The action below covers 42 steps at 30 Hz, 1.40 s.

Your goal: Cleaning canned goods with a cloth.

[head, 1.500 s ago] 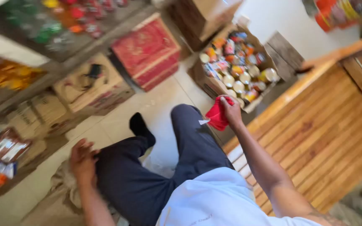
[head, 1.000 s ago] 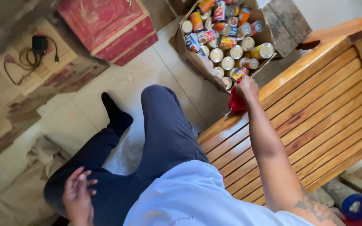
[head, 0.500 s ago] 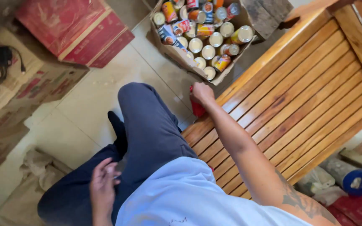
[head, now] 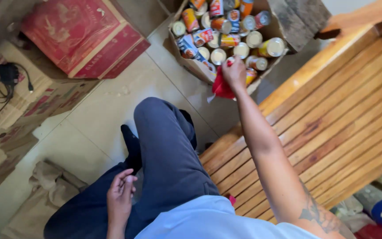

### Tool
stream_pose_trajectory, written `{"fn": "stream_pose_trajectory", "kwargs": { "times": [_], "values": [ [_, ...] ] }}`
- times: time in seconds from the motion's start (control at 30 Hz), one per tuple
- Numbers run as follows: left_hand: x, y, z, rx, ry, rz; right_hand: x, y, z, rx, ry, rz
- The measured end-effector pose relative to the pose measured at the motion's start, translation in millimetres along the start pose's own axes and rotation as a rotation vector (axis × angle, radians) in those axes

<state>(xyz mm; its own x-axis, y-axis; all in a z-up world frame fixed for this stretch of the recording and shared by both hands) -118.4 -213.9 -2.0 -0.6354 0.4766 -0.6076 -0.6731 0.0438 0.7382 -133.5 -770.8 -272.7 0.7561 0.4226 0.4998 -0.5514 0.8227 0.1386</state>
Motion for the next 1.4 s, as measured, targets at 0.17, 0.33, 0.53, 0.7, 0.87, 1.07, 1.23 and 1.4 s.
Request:
{"fn": "stream_pose_trajectory", "kwargs": {
  "times": [0.17,0.33,0.53,0.7,0.87,1.07,1.23,1.4],
  "values": [
    [73,7,33,-0.179,0.245,0.23,-74,-77,-82,0.216,0.135,-0.263],
    [129,25,52,-0.265,0.569,0.261,-49,-90,-91,0.252,0.165,-0.393],
    [110,20,31,-0.241,0.516,0.349,-61,-98,-98,0.186,0.127,-0.491],
    [148,14,45,-0.127,0.521,0.159,12,-54,-32,0.116,-0.274,-0.237],
    [80,12,25,-0.08,0.56,0.111,144,47,85,0.278,-0.815,-0.028],
    [2,34,-5,0.022,0.443,-0.278,257,182,147,0.695,-1.086,0.082],
    [-40,64,5,-0.025,0.22,-0.631,307,310,138,1.121,-1.051,0.063],
    [-43,95,20,-0.059,-0.118,-0.956,317,404,129,1.372,-0.733,0.086]
  ]
}}
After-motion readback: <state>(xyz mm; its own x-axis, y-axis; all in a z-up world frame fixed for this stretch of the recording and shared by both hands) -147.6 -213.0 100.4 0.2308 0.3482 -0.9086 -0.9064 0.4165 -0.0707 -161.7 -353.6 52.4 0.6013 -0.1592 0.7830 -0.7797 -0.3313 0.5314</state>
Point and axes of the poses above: each hand's wrist, its own y-axis away from the middle knuckle, its own z-axis out of the back of the hand, x = y × z, the point moved 7 cm from there along -y, towards the middle knuckle, and after that the axes turned 5 degrees about y, right-handed, at the moved point
